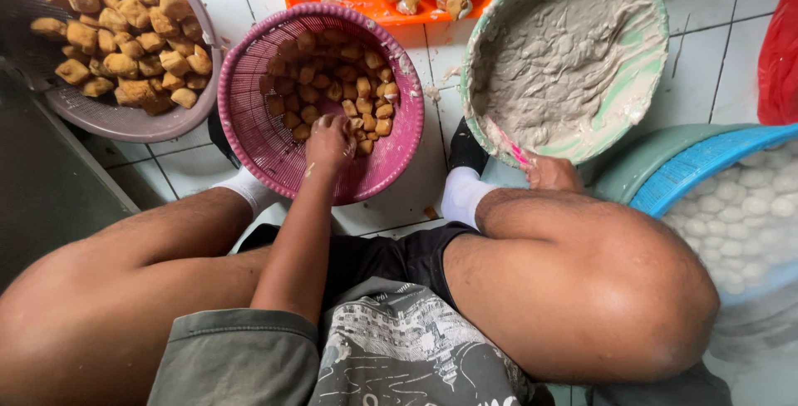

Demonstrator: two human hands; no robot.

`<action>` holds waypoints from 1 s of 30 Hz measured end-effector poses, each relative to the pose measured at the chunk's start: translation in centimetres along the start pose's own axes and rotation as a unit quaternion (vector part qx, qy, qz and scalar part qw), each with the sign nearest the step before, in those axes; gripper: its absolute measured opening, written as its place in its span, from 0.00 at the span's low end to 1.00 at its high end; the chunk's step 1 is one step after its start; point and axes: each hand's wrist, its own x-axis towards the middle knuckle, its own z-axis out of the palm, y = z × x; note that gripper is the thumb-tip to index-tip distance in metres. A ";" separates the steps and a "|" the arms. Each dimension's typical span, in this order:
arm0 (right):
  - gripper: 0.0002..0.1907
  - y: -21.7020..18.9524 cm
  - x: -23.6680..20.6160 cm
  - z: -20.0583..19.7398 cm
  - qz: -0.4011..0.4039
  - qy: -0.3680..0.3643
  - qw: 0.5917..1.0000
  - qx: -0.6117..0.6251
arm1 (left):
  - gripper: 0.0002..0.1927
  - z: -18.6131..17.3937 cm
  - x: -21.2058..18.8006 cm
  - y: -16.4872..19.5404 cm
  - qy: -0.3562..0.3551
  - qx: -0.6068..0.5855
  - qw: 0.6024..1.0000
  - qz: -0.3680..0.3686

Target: The person sits on the floor and coats fried tofu cubes with batter. They pick pieces one at a time from a pink basket, spread batter over each piece with a spatula, and place the coated pieces onto an orange tray.

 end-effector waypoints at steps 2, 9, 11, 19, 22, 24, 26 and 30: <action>0.19 0.5 0.2 1.3 0.043 -0.006 0.995 0.094 | 0.20 0.1 -0.1 0.2 0.005 0.032 0.999 -0.010; 0.16 1.4 1.6 1.9 0.211 -0.127 0.771 0.587 | 0.19 -1.3 -1.2 -0.6 0.086 0.196 0.977 0.022; 0.14 0.6 1.7 -0.2 0.182 -0.141 0.729 0.644 | 0.17 -2.0 -1.2 -1.0 0.080 0.196 0.977 0.010; 0.06 -8.3 0.0 -13.4 0.035 -0.084 0.705 0.703 | 0.14 -4.3 0.8 0.2 0.154 -0.047 0.986 -0.030; 0.14 -10.9 -0.9 -16.9 -0.033 -0.088 0.721 0.686 | 0.15 -5.7 1.9 4.8 0.246 -0.200 0.946 0.072; 0.22 -10.9 -1.6 -18.3 -0.065 -0.077 0.723 0.683 | 0.14 -6.5 2.6 9.3 0.160 -0.488 0.858 -0.001; 0.25 -9.5 -1.4 -18.3 -0.070 -0.061 0.709 0.699 | 0.13 -7.2 2.7 13.2 0.081 -0.590 0.803 -0.001; 0.23 -3.4 1.3 -13.4 0.005 -0.001 0.728 0.686 | 0.11 -8.1 1.1 16.5 0.158 -0.333 0.909 0.192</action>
